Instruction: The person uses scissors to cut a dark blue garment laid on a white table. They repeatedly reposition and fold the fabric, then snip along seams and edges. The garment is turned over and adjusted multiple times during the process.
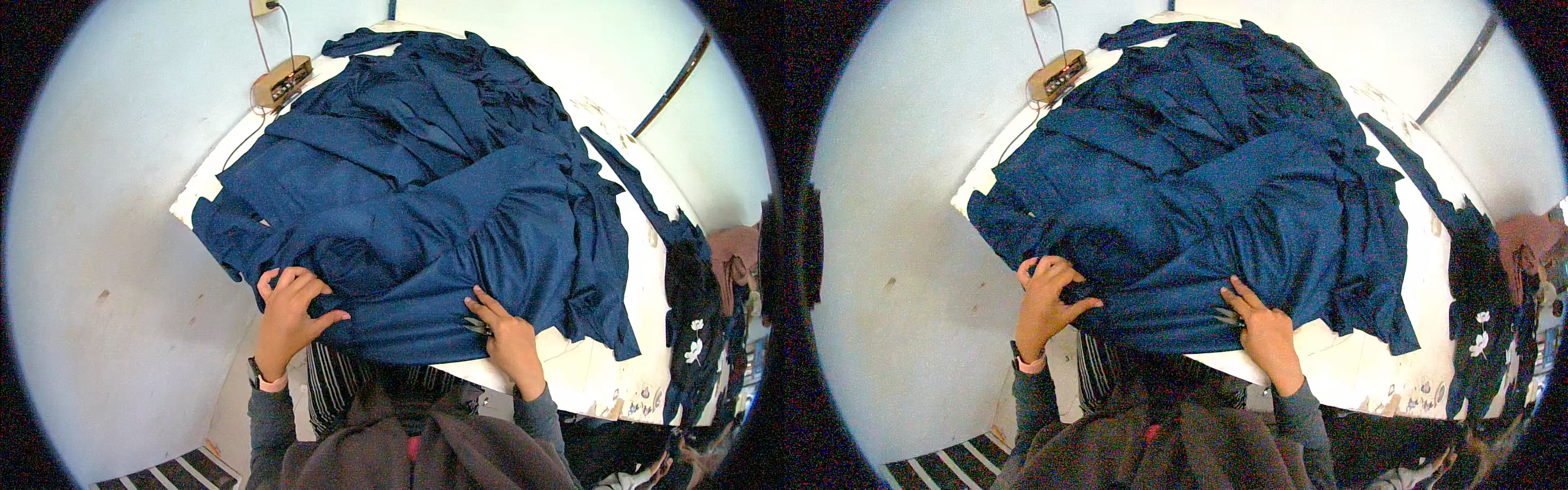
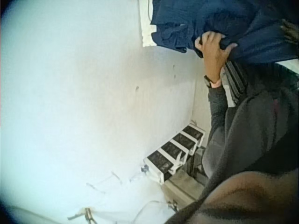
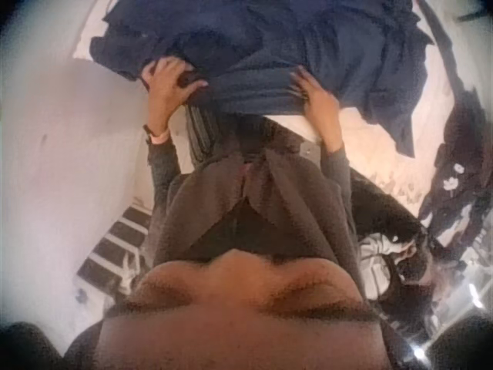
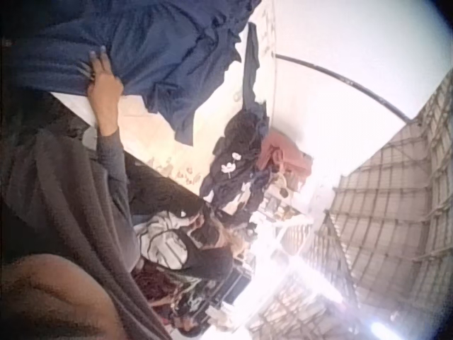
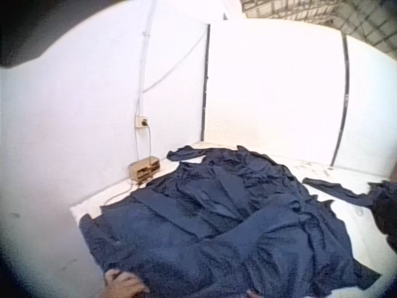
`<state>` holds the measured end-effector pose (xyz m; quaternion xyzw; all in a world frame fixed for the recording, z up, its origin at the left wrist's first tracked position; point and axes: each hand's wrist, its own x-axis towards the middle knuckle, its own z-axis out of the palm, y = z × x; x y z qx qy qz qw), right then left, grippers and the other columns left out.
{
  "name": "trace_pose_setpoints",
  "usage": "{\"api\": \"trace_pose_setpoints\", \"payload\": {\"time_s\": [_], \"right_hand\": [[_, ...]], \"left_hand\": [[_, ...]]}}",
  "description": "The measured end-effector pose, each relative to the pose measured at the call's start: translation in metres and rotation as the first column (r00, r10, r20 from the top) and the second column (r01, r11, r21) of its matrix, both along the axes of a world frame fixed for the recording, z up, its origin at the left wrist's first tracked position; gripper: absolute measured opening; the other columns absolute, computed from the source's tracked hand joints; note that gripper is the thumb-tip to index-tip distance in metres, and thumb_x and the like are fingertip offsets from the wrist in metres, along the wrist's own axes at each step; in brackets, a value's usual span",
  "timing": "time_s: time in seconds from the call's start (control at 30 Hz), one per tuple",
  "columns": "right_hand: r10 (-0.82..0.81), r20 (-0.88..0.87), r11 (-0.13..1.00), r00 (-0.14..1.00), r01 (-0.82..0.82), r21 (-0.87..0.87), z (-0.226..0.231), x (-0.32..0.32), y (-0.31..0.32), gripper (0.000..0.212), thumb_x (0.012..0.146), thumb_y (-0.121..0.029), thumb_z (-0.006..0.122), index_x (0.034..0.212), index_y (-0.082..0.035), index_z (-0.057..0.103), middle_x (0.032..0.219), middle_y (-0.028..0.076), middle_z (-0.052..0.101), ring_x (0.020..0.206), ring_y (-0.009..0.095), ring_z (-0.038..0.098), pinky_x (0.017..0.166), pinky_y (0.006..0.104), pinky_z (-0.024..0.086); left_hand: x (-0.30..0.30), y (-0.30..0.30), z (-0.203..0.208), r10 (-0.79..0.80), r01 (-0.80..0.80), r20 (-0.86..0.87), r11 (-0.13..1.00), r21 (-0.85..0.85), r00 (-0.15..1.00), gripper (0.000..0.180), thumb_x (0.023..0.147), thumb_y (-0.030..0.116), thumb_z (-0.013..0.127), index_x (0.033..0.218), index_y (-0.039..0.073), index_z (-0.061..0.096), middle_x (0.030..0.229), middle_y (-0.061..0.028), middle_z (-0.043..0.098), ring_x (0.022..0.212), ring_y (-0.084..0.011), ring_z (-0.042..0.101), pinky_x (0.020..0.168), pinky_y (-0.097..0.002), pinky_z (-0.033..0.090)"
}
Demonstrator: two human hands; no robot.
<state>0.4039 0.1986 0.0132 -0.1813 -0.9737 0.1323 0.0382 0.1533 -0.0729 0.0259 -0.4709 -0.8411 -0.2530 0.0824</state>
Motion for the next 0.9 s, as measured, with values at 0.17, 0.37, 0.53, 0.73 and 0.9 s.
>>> {"api": "trace_pose_setpoints", "payload": {"time_s": [0.17,0.37,0.53,0.73,0.9], "right_hand": [[-0.033,0.010,0.999,0.999,0.033,-0.030,0.005,-0.008,-0.003,0.068,0.074,0.005,0.061,0.135,-0.023,0.064,0.150,0.000,0.056,0.094,0.031,0.073,0.079,0.0411,0.060],[-0.097,0.010,0.993,0.995,0.098,-0.060,0.019,-0.025,-0.011,0.054,0.073,0.010,0.054,0.118,-0.014,0.073,0.129,0.002,0.067,0.102,0.032,0.070,0.085,0.0404,0.058],[-0.002,-0.386,0.917,0.922,-0.152,-0.370,0.036,-0.061,-0.029,0.041,0.082,0.003,0.070,0.120,-0.012,0.074,0.089,0.005,0.060,0.080,0.022,0.062,0.077,0.0323,0.054],[0.111,-0.464,0.625,0.879,-0.424,-0.655,0.053,-0.101,-0.070,0.034,0.080,-0.013,0.087,0.112,-0.007,0.077,0.081,-0.002,0.053,0.073,0.008,0.047,0.066,0.0244,0.037],[-0.123,-0.467,0.575,0.876,-0.320,-0.753,0.060,-0.117,-0.074,0.007,0.089,-0.008,0.078,0.093,-0.003,0.076,0.079,0.002,0.064,0.070,0.009,0.056,0.064,0.0255,0.042]], "left_hand": [[-0.005,-0.011,0.006,0.015,-0.016,0.031,0.999,0.035,0.999,0.054,0.062,0.046,0.092,0.095,0.014,0.063,0.106,-0.0017,0.070,0.120,-0.0242,0.060,0.110,-0.0494,0.026],[0.008,-0.017,0.018,-0.128,-0.058,0.641,0.964,0.261,0.757,0.046,0.072,0.024,0.094,0.102,0.010,0.062,0.105,0.0000,0.071,0.106,-0.0166,0.065,0.103,-0.0352,0.039],[0.034,-0.004,0.018,-0.247,-0.229,0.834,0.888,0.398,0.493,0.043,0.079,0.007,0.088,0.114,0.004,0.062,0.115,-0.0027,0.069,0.106,-0.0114,0.063,0.096,-0.0267,0.048],[0.046,0.002,0.023,-0.243,-0.231,0.828,0.886,0.401,0.506,0.045,0.079,0.009,0.088,0.113,0.005,0.060,0.110,-0.0025,0.068,0.105,-0.0115,0.062,0.094,-0.0266,0.048],[0.049,0.004,0.025,-0.201,-0.261,0.817,0.883,0.390,0.541,0.046,0.079,0.010,0.088,0.113,0.005,0.059,0.109,-0.0019,0.067,0.105,-0.0124,0.062,0.093,-0.0280,0.048]]}}
